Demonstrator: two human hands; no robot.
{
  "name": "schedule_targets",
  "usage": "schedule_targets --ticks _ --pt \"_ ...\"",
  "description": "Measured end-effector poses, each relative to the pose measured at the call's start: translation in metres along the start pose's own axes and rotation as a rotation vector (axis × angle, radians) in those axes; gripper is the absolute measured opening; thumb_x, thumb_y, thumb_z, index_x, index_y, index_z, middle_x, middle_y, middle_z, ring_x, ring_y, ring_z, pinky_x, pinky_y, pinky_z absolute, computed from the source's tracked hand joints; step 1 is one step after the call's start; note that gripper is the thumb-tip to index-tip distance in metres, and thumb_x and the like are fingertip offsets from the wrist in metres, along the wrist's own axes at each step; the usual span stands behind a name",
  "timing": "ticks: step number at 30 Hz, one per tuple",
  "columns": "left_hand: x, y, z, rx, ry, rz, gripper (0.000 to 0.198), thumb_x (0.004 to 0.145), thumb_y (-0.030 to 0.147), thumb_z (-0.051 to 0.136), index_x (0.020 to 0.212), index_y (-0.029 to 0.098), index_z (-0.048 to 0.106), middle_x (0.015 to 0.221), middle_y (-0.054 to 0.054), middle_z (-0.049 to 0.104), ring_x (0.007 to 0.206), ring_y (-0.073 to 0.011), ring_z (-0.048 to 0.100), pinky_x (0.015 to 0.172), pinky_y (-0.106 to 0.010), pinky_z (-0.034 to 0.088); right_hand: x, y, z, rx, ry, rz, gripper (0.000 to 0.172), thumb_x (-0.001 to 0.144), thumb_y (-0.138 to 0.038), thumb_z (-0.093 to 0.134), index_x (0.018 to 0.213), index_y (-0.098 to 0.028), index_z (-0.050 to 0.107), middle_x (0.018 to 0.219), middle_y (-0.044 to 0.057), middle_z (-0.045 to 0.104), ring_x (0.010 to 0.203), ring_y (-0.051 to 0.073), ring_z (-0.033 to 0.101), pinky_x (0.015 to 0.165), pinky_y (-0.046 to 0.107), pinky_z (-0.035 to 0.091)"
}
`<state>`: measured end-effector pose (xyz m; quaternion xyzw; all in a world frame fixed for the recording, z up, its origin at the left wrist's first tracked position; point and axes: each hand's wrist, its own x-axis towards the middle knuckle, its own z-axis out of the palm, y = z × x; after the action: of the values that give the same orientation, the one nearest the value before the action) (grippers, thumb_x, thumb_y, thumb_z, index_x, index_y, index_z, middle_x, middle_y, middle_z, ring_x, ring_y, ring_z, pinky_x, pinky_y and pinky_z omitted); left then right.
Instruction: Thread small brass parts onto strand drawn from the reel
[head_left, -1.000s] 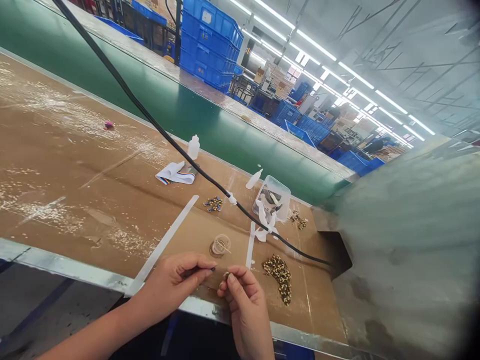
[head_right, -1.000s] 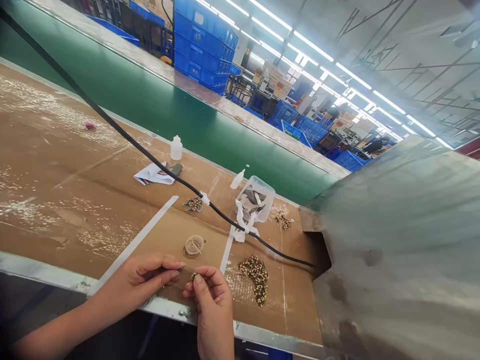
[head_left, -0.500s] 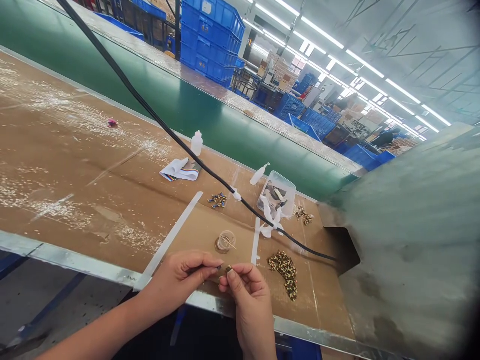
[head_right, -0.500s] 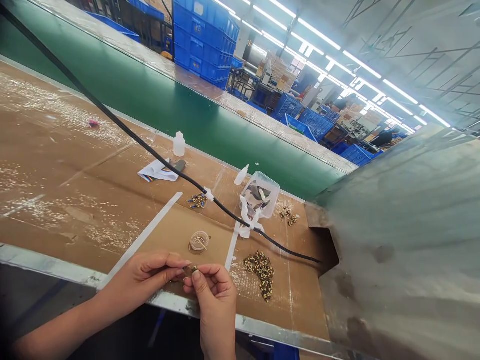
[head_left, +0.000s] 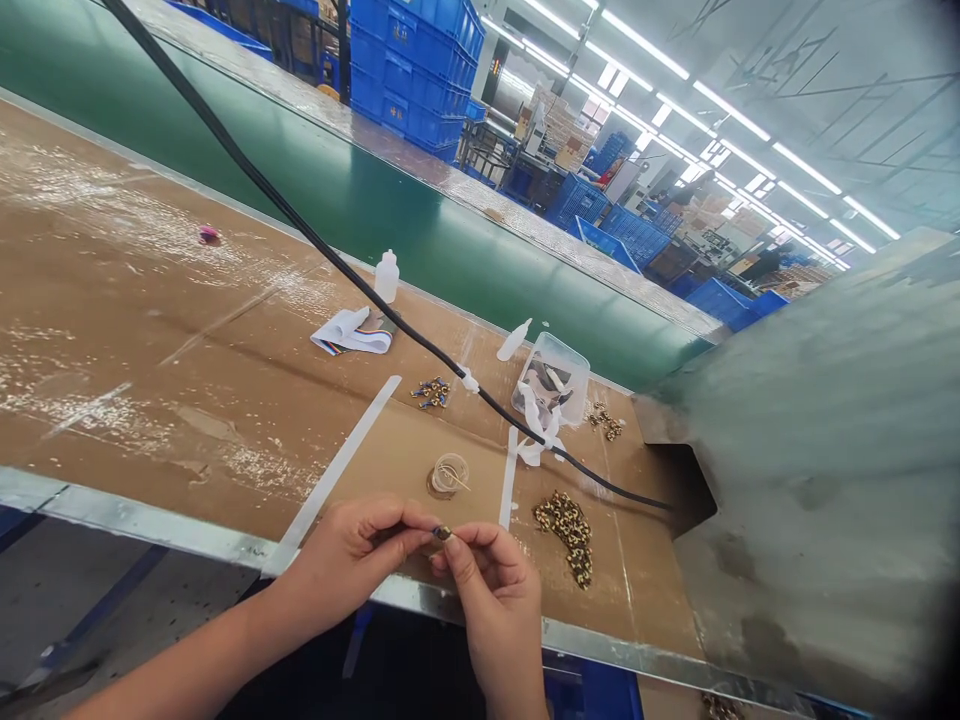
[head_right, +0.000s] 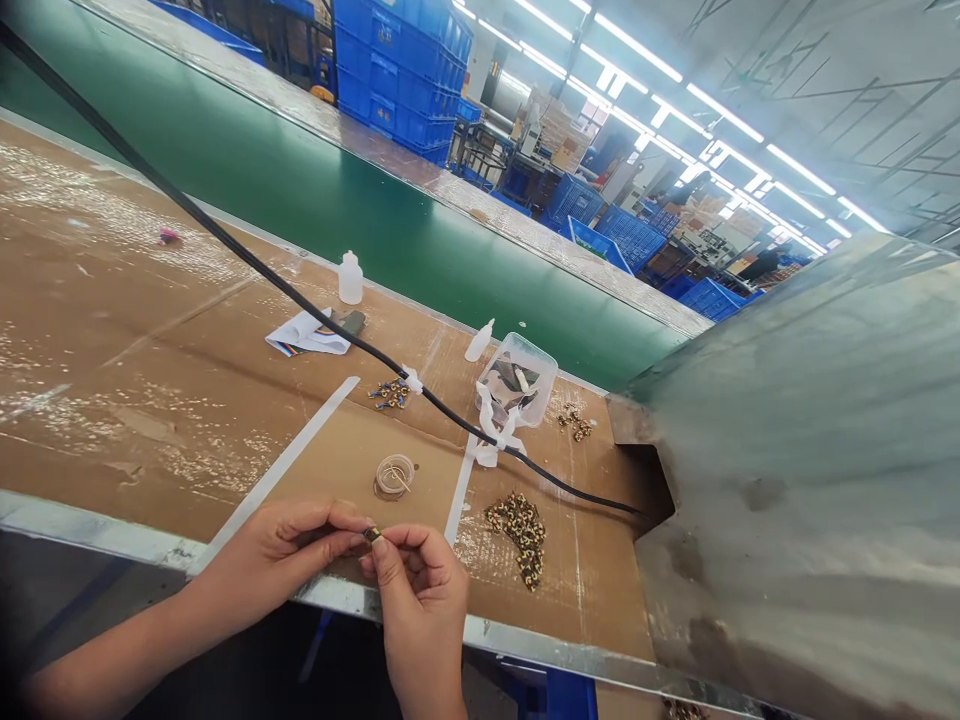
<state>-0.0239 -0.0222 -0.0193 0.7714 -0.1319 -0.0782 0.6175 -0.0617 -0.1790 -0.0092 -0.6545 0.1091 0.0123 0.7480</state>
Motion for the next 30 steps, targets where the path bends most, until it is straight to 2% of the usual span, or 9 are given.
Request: schedule_targets --ticks 8,14,20,24,30 --pt "-0.001 -0.003 0.001 0.049 0.008 0.13 0.013 0.086 0.023 0.058 0.087 0.021 0.07 0.079 0.0 0.072 0.074 -0.0136 0.066 0.069 -0.02 0.051 -0.001 0.001 -0.001 -0.08 0.004 -0.029 0.022 0.08 -0.037 0.07 0.082 -0.016 0.065 0.072 0.004 0.068 0.066 0.015 0.064 0.063 0.023 0.052" --pt "-0.004 -0.004 0.002 0.159 -0.021 0.279 0.019 0.09 0.013 0.049 0.097 0.022 0.065 0.086 0.0 0.07 0.078 -0.0111 0.065 0.071 -0.017 0.049 -0.001 0.0 -0.006 -0.175 -0.011 -0.042 0.021 0.082 -0.036 0.066 0.081 -0.015 0.064 0.072 0.004 0.066 0.065 0.014 0.062 0.061 0.022 0.05" --pt "-0.008 -0.006 0.003 0.252 -0.043 0.33 0.018 0.091 0.011 0.048 0.099 0.021 0.061 0.085 0.0 0.066 0.079 -0.0103 0.063 0.072 -0.017 0.047 -0.004 -0.004 -0.008 -0.266 -0.029 -0.053 0.022 0.084 -0.036 0.063 0.079 -0.015 0.063 0.071 0.004 0.064 0.064 0.014 0.06 0.059 0.023 0.048" --pt "-0.012 -0.01 0.005 0.288 -0.031 0.398 0.023 0.092 0.008 0.046 0.106 0.021 0.058 0.094 -0.001 0.065 0.088 -0.0114 0.061 0.08 -0.019 0.047 -0.006 -0.006 -0.012 -0.396 -0.049 -0.077 0.021 0.085 -0.034 0.06 0.079 -0.015 0.064 0.07 0.005 0.064 0.063 0.015 0.06 0.058 0.024 0.047" --pt "-0.014 -0.016 0.006 0.346 -0.097 0.41 0.03 0.092 0.004 0.042 0.114 0.021 0.054 0.104 -0.003 0.062 0.099 -0.0122 0.057 0.088 -0.02 0.045 -0.007 -0.005 -0.018 -0.471 -0.057 -0.086 0.021 0.085 -0.034 0.059 0.077 -0.016 0.064 0.069 0.004 0.064 0.061 0.015 0.06 0.056 0.022 0.046"
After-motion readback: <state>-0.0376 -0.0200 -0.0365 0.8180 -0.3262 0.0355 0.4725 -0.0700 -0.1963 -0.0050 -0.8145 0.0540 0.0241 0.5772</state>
